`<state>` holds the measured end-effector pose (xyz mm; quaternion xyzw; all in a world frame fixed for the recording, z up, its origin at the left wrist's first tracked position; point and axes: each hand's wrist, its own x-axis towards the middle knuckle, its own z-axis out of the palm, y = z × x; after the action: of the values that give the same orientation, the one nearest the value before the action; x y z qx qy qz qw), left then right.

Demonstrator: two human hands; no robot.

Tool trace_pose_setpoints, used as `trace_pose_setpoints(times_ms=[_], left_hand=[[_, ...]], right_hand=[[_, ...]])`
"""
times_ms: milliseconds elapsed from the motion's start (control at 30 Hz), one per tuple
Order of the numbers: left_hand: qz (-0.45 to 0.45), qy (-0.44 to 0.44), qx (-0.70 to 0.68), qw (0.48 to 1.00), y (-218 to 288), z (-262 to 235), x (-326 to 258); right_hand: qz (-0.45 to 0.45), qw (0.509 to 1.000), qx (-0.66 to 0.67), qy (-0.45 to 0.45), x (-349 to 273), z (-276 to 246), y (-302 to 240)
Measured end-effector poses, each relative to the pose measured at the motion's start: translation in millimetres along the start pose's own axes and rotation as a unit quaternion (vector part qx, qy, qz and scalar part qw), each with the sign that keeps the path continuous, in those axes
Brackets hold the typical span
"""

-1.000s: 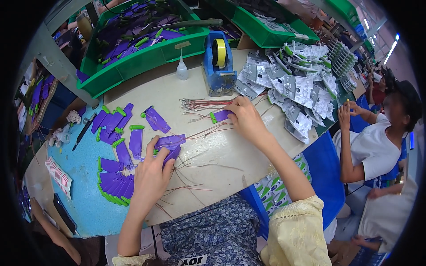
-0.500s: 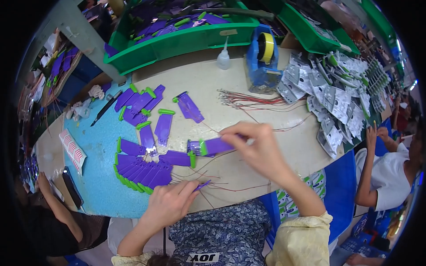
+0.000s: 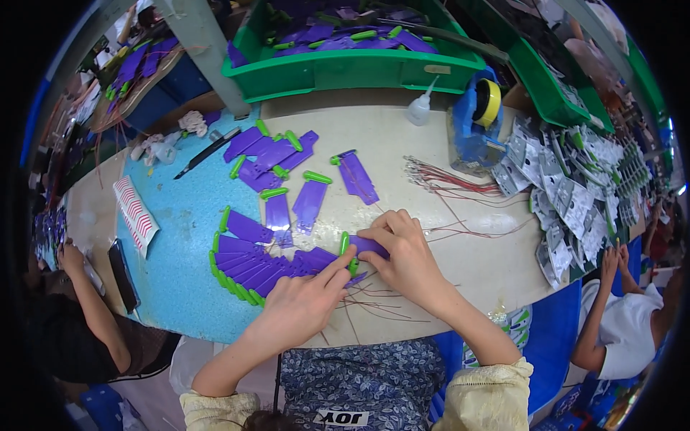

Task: The person stacks plastic components with attached wires, taps components with a mallet, and assembles plastic plates by attaching plastic clips and inserting wired lights by hand.

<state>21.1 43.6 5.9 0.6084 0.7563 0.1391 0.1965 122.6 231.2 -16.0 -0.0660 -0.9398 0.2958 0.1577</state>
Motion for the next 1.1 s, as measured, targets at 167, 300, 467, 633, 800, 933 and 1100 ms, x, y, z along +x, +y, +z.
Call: trace_pose_setpoints(times_ms=[167,300,467,633,800,933,1100], left_hand=[[-0.148,0.107,-0.114,0.976,6.0,-18.9,-3.4],[-0.048,0.196,-0.317,0.927,0.1,-17.6,1.4],[-0.016,0.213,-0.323,0.922,8.8,-6.9,3.1],[-0.031,0.313,-0.327,0.891,13.5,0.6,-1.4],[-0.014,0.131,-0.334,0.933,4.2,-7.7,-10.3],[-0.018,0.071,-0.324,0.943,14.1,-16.0,3.1],[-0.083,-0.037,-0.683,0.725,6.3,-10.7,-3.2]], right_hand=[[0.206,0.954,0.216,-0.018,7.8,-21.7,-12.2],[0.188,0.910,0.369,-0.028,-3.8,-28.6,-36.5],[0.184,0.922,0.341,0.009,-14.8,-19.4,-46.6],[0.132,0.971,0.193,0.052,-15.4,-24.5,-54.0],[0.184,0.968,0.144,-0.095,-19.3,-49.0,-56.5],[0.120,0.983,0.136,-0.029,-23.9,-52.1,-66.8],[0.150,0.981,0.083,0.094,-31.7,-81.5,-56.5]])
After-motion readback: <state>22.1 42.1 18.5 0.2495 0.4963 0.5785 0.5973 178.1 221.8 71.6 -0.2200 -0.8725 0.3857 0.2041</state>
